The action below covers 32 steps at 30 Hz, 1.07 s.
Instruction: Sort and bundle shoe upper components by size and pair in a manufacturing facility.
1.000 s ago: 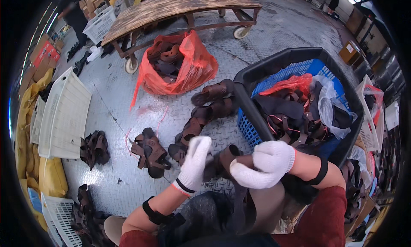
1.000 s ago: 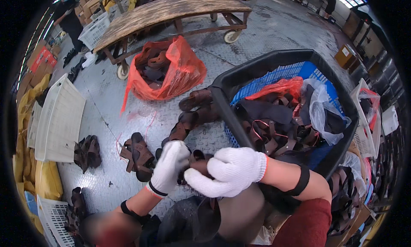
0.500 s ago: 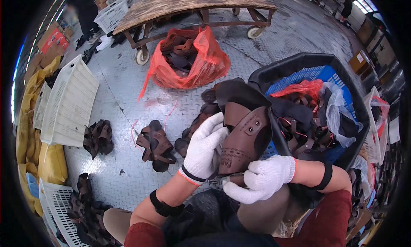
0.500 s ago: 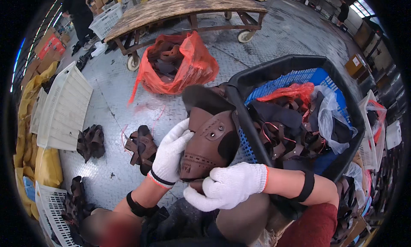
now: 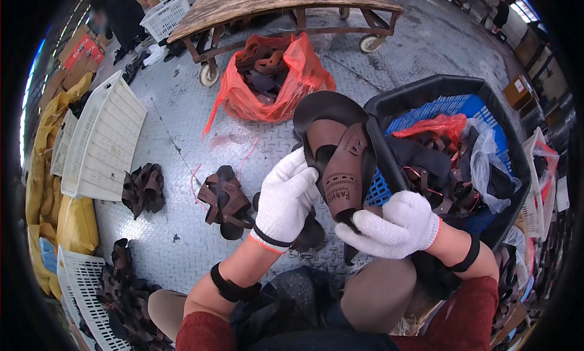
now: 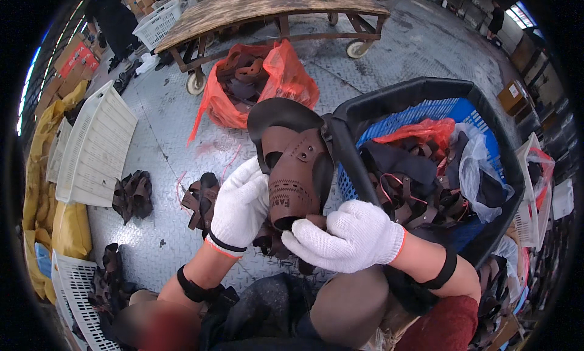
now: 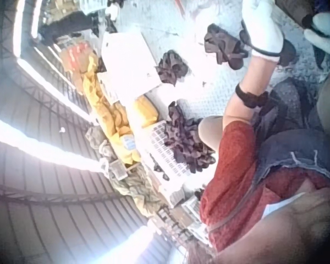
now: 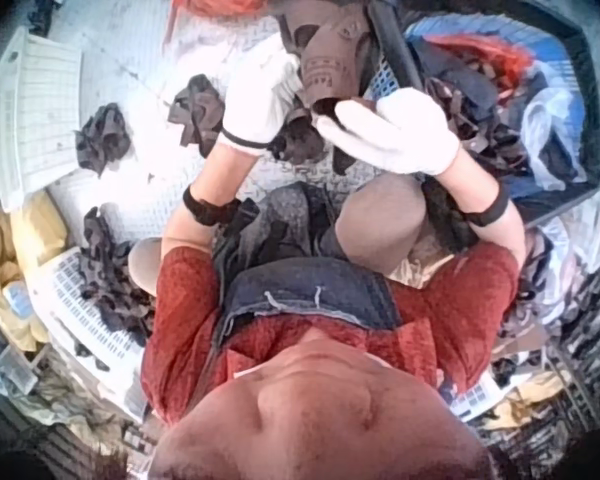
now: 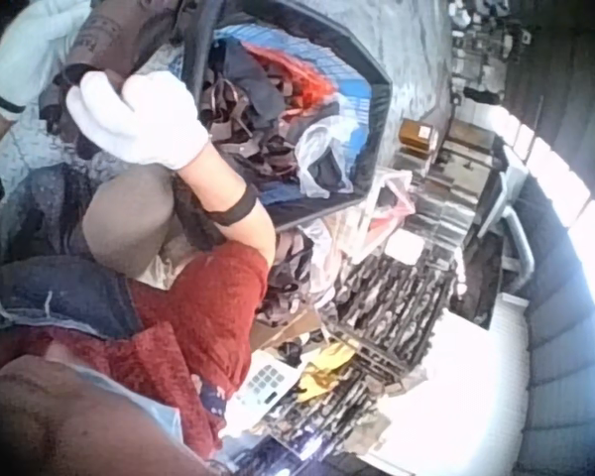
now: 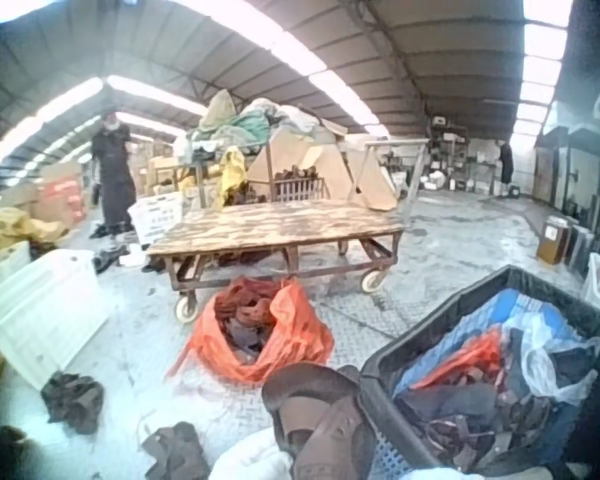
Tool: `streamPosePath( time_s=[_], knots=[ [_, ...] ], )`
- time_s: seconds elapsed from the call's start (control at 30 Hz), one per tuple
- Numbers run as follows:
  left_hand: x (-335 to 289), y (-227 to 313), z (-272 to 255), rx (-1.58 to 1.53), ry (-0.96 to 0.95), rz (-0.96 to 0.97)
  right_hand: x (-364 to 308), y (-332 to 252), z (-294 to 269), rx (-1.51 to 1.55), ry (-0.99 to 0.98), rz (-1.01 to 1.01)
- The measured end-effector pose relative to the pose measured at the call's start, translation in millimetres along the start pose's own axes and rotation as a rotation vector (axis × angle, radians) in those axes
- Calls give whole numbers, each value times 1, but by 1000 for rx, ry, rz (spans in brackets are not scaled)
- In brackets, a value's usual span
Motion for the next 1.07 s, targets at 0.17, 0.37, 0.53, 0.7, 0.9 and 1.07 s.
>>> streamPosePath(
  time_s=[0.17,0.37,0.53,0.7,0.9,1.07],
  knots=[
    [15,-21,-8,107,-9,-39,-6,7,-7,52,70,80],
    [55,-76,-102,112,3,-216,-61,118,-65,-344,160,465],
    [78,-142,-126,35,52,-290,-242,202,-77,-210,105,1284],
    [74,-156,-188,845,419,-433,-362,198,47,-83,-819,1368],
    [49,-86,-170,850,254,-303,-422,172,88,36,-993,1571],
    [39,-39,-123,744,158,-216,-407,205,36,97,-526,1620]
  ],
)
Point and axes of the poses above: each hand's wrist, its own x-axis towards the middle knuckle, its own z-axis out of the palm, y = z × x, the point moved 7 cm from there along x, towards the middle knuckle, and after that the axes turned 2 degrees about y, right-handed, at the moved point
